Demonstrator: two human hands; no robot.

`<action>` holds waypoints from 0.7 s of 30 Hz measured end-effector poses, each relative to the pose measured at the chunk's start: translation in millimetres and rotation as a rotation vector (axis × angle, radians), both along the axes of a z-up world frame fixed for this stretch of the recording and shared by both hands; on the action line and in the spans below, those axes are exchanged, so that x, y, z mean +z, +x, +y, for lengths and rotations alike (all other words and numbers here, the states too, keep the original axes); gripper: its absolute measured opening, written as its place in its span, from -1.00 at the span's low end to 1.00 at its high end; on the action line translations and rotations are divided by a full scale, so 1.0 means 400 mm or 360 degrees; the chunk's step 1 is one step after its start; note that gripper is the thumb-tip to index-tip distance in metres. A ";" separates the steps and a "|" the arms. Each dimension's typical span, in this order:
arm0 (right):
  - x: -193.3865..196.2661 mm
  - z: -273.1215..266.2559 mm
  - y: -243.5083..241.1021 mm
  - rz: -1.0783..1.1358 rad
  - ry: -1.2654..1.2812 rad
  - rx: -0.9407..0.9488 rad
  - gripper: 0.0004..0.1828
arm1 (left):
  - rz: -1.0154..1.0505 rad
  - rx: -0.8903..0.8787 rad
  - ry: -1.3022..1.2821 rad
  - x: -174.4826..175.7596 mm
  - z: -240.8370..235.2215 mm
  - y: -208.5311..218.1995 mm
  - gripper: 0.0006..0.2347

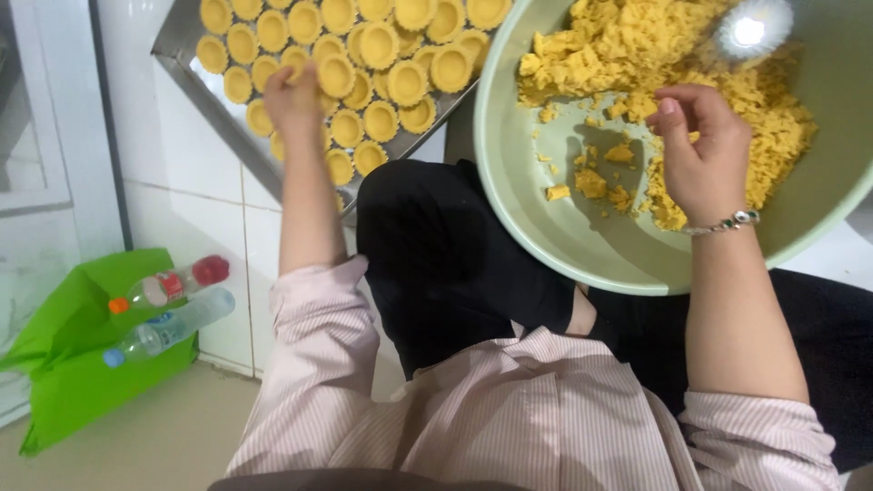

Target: The person scoops yellow dough from a large bowl, presses it into a fluted metal mold, and shapes it into a small cup. They then place the finished cup onto a metal tray filled with similar cups. This process is repeated continuously.

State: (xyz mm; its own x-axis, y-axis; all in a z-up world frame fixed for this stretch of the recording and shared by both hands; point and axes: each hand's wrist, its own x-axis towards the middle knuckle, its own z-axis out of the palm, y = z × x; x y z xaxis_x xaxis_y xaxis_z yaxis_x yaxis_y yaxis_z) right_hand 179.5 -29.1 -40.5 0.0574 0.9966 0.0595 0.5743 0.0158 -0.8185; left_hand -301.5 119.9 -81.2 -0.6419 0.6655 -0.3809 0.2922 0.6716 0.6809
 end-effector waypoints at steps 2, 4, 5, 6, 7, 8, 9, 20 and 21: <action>0.009 0.002 -0.002 -0.0114 -0.0093 0.0017 -0.77 | 0.0097 0.0232 0.0300 -0.020 0.006 -0.055 -0.89; -0.005 0.008 -0.002 -0.0166 -0.0274 0.0056 -0.77 | -0.0170 0.0125 0.0695 0.178 -0.056 0.082 -0.88; -0.010 0.010 -0.002 -0.0205 -0.0447 0.0118 -0.76 | -0.0438 0.0044 0.1092 0.304 -0.081 0.148 -0.83; -0.012 0.006 -0.011 -0.0220 -0.0457 0.0090 -0.76 | -0.0465 0.0027 0.1081 0.352 -0.117 0.240 -0.83; -0.012 0.003 -0.020 -0.0303 -0.0545 0.0213 -0.73 | -0.0660 0.0080 0.1226 0.404 -0.155 0.329 -0.79; -0.013 0.009 -0.024 -0.0396 -0.0618 0.0333 -0.70 | -0.0866 0.0139 0.1383 0.457 -0.191 0.419 -0.64; -0.034 0.006 -0.016 -0.0420 -0.0614 0.0303 -0.70 | -0.0904 0.0128 0.1386 0.392 -0.216 0.490 -0.64; -0.130 0.121 -0.020 -0.1375 -0.1077 0.0693 -0.11 | -0.0982 -0.1084 0.0545 0.073 -0.200 0.744 -0.63; -0.027 0.100 -0.068 -0.1373 -0.1089 0.0695 -0.11 | -0.0988 -0.1083 0.0534 0.069 -0.202 0.733 -0.63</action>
State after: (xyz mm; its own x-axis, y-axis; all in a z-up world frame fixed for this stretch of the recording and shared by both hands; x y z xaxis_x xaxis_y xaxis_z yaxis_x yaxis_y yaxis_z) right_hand 152.1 10.8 -51.5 -0.0936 0.7614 -0.6415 0.9954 0.0570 -0.0775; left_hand -8.3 39.1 -53.8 0.1696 0.9547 -0.2445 0.0708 0.2356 0.9693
